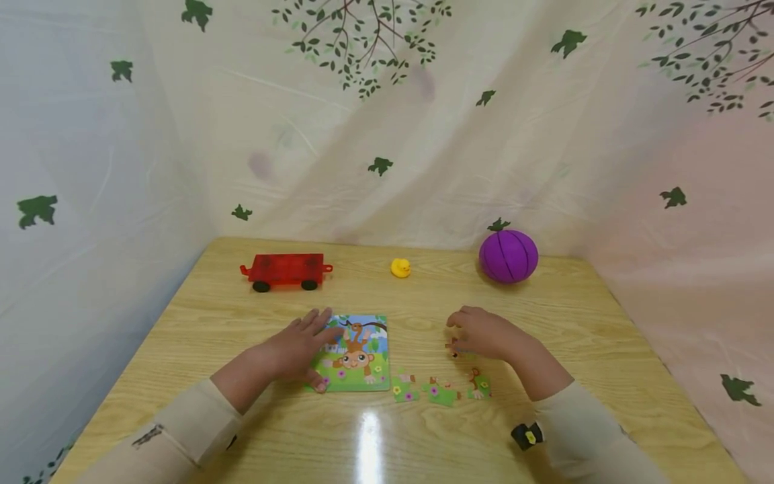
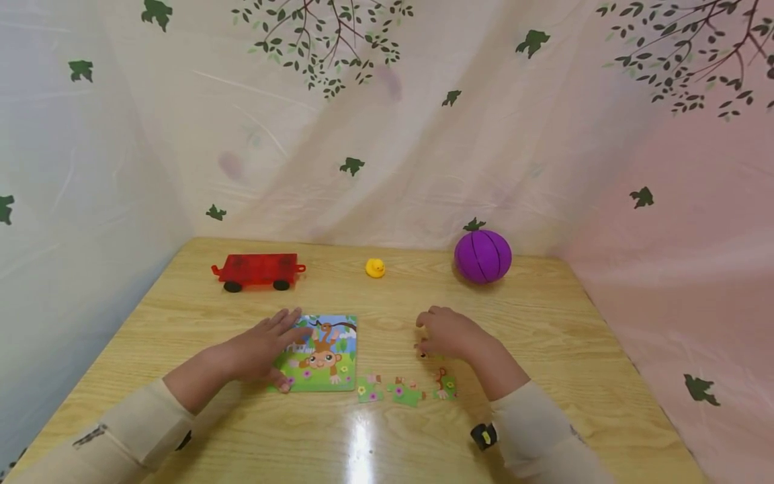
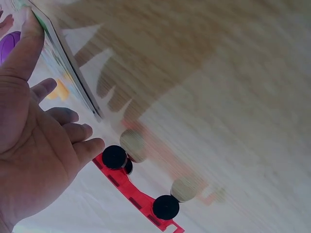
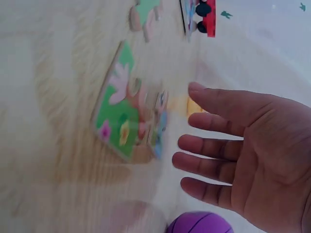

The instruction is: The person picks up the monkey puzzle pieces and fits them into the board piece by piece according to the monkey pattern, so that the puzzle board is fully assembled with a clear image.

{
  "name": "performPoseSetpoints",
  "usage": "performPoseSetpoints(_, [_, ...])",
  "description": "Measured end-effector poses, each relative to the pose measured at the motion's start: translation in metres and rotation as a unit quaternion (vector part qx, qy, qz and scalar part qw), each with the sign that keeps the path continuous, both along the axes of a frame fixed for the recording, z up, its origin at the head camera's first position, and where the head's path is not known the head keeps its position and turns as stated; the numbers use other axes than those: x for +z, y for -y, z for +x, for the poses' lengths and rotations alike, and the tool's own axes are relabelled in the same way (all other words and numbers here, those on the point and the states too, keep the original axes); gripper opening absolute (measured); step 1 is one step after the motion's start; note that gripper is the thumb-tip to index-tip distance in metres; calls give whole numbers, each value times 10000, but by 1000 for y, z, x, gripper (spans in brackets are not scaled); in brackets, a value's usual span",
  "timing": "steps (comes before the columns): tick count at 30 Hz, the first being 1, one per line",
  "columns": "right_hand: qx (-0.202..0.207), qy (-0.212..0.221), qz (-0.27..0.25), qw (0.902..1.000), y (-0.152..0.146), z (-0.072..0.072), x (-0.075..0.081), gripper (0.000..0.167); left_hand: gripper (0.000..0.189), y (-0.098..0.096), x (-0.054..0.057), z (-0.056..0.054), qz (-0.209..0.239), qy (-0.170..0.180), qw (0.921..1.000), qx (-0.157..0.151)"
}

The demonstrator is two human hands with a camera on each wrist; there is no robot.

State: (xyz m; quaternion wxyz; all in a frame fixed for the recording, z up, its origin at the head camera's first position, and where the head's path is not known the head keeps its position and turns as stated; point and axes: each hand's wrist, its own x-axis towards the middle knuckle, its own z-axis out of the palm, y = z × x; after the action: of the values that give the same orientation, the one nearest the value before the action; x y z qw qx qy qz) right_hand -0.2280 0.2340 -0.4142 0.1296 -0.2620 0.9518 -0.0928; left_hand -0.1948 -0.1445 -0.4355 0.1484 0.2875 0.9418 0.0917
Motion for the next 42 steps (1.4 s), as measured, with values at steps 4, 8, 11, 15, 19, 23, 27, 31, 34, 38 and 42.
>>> performPoseSetpoints(4, [-308, 253, 234, 9989, -9, 7, -7, 37, 102, 0, -1, 3, 10, -101, 9999, -1])
performPoseSetpoints(8, [-311, 155, 176, 9992, -11, 12, -13, 34, 101, -3, 0, 7, 33, -278, 9996, -48])
performPoseSetpoints(11, [-91, 19, 25, 10000, -8, 14, -16, 29, 98, -6, 2, 10, 175, -242, 9996, 5])
performPoseSetpoints(15, [81, -60, -57, 9999, -4, 15, -17, 21, 93, -8, 4, 14, 399, 37, 9991, 132])
performPoseSetpoints(19, [143, -258, 137, 9995, 1, 15, -19, 18, 86, -9, 4, 16, 427, 53, 9991, 17])
performPoseSetpoints(23, [243, -589, 515, 9966, 9, 15, -20, 19, 80, -8, 5, 16, 462, 118, 9988, -147])
performPoseSetpoints(27, [371, -897, 831, 9918, 18, 17, -19, 23, 77, -7, 5, 16, 503, 426, 9978, -36])
performPoseSetpoints(31, [490, -1006, 819, 9903, 25, 18, -17, 23, 73, -8, 5, 14, 486, 665, 9965, 104])
performPoseSetpoints(34, [604, -1079, 688, 9899, 31, 16, -16, 22, 73, -10, 6, 13, 464, 793, 9957, 147])
performPoseSetpoints(38, [911, -1294, 506, 9861, 46, 13, -12, 21, 72, -11, 9, 14, 419, 929, 9945, 229])
performPoseSetpoints(42, [1181, -1401, 469, 9820, 69, 13, -8, 23, 73, -11, 11, 14, 370, 960, 9944, 255])
